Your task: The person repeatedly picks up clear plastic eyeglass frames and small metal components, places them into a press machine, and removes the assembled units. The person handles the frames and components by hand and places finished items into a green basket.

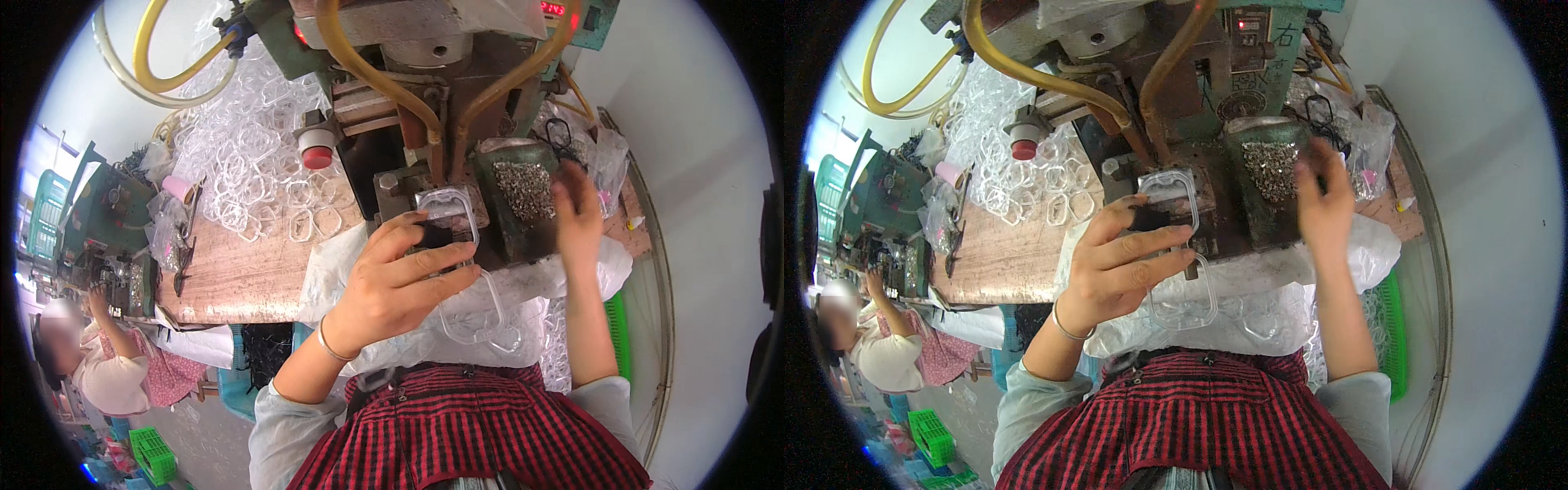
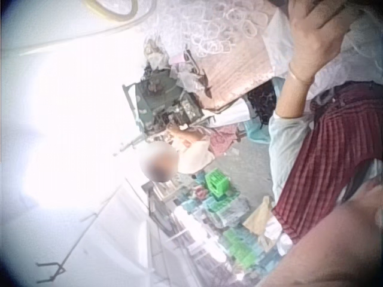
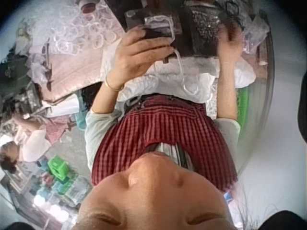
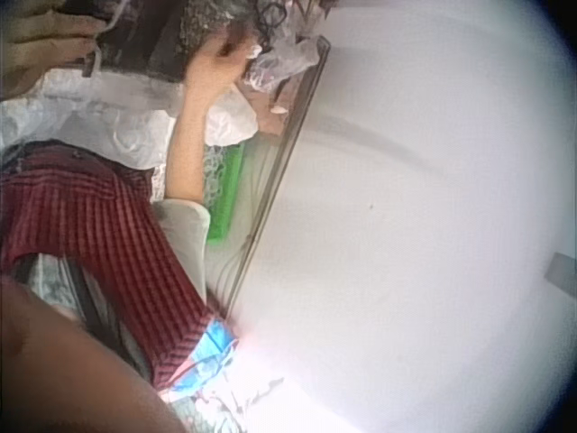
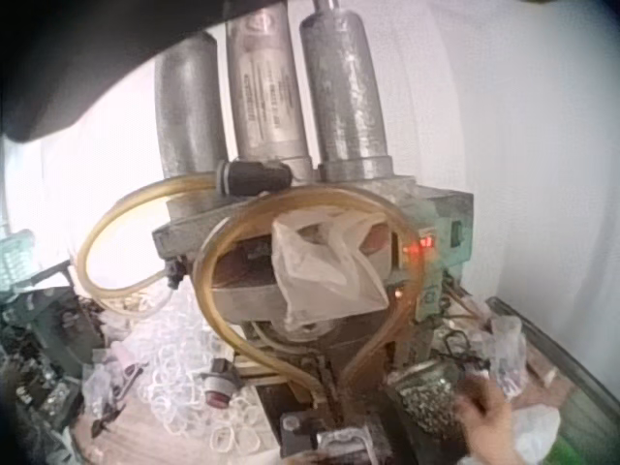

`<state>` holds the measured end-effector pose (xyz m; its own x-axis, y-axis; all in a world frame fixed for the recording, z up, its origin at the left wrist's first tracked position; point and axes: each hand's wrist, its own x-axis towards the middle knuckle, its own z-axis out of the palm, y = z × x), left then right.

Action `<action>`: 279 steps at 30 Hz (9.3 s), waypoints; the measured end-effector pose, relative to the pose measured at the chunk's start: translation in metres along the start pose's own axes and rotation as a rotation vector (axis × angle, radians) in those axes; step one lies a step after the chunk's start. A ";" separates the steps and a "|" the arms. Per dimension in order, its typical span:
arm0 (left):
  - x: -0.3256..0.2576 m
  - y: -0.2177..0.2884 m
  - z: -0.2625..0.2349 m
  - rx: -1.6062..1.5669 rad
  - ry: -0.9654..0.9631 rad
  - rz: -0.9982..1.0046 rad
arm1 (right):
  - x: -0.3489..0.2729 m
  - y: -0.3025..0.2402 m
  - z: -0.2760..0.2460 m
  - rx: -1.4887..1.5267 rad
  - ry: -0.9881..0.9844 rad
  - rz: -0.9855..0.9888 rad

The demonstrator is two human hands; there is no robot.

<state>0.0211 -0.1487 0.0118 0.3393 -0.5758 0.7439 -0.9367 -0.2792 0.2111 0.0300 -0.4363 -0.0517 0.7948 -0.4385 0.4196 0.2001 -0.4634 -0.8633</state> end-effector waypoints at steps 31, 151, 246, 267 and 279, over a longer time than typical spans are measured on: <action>-0.112 -0.195 -0.008 0.934 -0.051 -0.591 | -0.014 0.074 -0.015 -0.552 -0.142 -0.084; 0.007 0.006 -0.008 -0.028 -0.100 -0.141 | -0.032 0.004 -0.014 -0.537 -0.170 -0.142; -0.020 0.028 -0.010 -1.206 -0.172 -0.668 | -0.048 -0.084 0.027 -0.181 -0.158 -0.450; 0.006 0.025 0.046 -1.948 0.091 -1.249 | 0.009 0.040 -0.008 -0.334 0.042 -0.020; -0.070 -0.007 -0.061 -0.808 0.035 -1.011 | -0.026 0.043 -0.027 -0.112 -0.055 0.010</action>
<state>-0.0009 -0.0597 -0.0032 0.9322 -0.3594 0.0438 -0.0580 -0.0288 0.9979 0.0030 -0.4656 -0.0924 0.8275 -0.4018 0.3922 0.1294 -0.5434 -0.8295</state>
